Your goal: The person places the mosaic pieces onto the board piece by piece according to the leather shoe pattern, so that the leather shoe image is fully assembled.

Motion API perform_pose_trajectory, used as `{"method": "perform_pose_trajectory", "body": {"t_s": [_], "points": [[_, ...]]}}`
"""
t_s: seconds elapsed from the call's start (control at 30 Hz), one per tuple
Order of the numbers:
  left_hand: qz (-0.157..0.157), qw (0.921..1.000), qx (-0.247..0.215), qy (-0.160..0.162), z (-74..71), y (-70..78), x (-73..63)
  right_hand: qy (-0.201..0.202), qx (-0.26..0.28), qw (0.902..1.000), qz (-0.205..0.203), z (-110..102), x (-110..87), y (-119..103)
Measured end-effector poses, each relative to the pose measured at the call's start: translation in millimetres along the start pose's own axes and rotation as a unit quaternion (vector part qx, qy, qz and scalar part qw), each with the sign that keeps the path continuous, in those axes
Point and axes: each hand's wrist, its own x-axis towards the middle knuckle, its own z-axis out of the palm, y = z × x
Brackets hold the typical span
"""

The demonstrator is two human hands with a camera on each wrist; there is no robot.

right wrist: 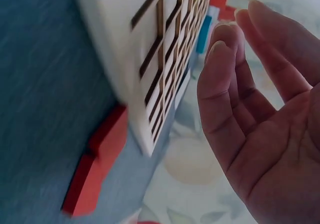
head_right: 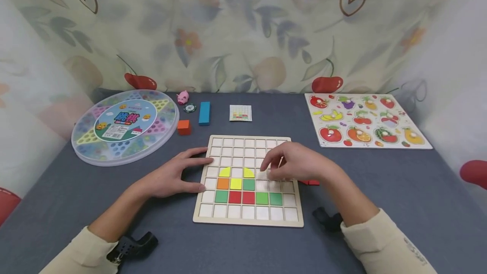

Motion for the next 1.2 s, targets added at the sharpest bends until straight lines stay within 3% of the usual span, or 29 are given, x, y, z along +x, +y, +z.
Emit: {"method": "perform_pose_trajectory", "body": {"t_s": [0.6,0.93,1.2], "points": [[-0.006,1.0,0.0,-0.004,1.0,-1.9,0.8,0.039,-0.002,0.9978,0.054,-15,-36.9,32],[-0.006,1.0,-0.001,-0.007,1.8,-1.4,1.7,0.061,-0.056,0.9942,0.069,-11,-42.2,55],[-0.009,0.9999,-0.001,-0.004,1.6,-1.7,1.5,0.076,-0.098,0.9905,0.06,-6,-36.1,59]]}}
